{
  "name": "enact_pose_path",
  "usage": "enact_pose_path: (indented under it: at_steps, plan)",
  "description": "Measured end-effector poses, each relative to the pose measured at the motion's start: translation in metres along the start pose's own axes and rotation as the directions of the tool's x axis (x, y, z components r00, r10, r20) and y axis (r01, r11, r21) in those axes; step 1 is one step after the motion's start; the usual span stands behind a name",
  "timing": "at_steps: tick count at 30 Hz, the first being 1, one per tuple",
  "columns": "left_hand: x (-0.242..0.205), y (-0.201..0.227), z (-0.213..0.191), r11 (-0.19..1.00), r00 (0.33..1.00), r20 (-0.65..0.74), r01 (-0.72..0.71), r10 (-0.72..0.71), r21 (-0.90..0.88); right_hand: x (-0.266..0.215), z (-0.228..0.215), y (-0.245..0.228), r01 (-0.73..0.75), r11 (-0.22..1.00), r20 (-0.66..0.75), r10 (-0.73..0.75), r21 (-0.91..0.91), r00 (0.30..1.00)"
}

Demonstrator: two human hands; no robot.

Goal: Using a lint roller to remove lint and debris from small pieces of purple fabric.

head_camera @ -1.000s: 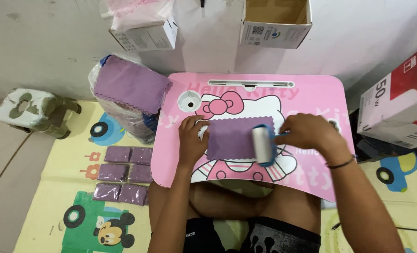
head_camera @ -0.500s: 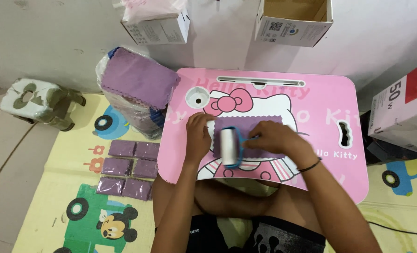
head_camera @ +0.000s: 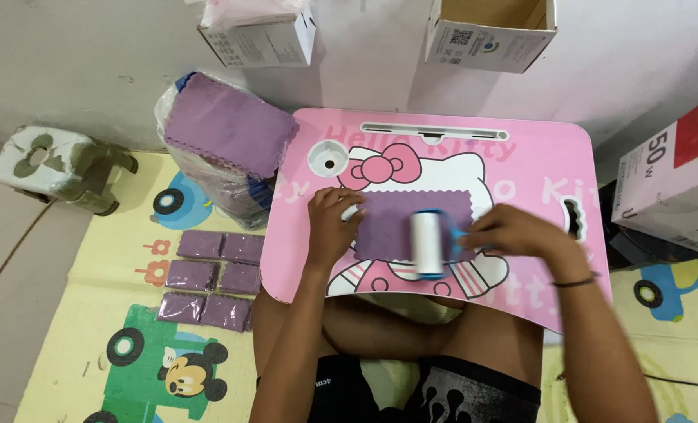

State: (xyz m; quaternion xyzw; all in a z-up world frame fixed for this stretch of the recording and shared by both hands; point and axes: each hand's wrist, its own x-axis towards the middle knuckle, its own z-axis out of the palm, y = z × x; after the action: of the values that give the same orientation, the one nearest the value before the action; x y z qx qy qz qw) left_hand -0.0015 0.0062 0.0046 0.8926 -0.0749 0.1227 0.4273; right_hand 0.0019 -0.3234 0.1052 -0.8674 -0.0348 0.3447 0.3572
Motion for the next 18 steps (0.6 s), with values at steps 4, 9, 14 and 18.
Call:
enact_pose_path:
  at_steps: [4,9,14,18]
  plan:
    - [-0.001,-0.008,0.006,0.985,0.976,-0.133,-0.167,0.170,0.036,-0.037,-0.034,-0.016,-0.153,0.986,-0.011,0.152,-0.071,0.988]
    - [-0.002,-0.006,0.004,0.998,0.999,-0.035,-0.039,0.041,0.055,-0.007,-0.019,0.005,-0.134,0.976,-0.027,0.131,-0.169,0.991]
    - [-0.003,0.019,-0.014,0.978,0.997,-0.059,0.039,-0.052,-0.203,0.041,0.035,-0.030,0.054,0.982,0.013,-0.052,-0.179,0.999]
    - [-0.005,0.031,-0.025,0.935,0.991,-0.062,0.092,-0.121,-0.342,0.044,0.073,-0.067,0.076,0.970,-0.014,-0.081,-0.232,0.997]
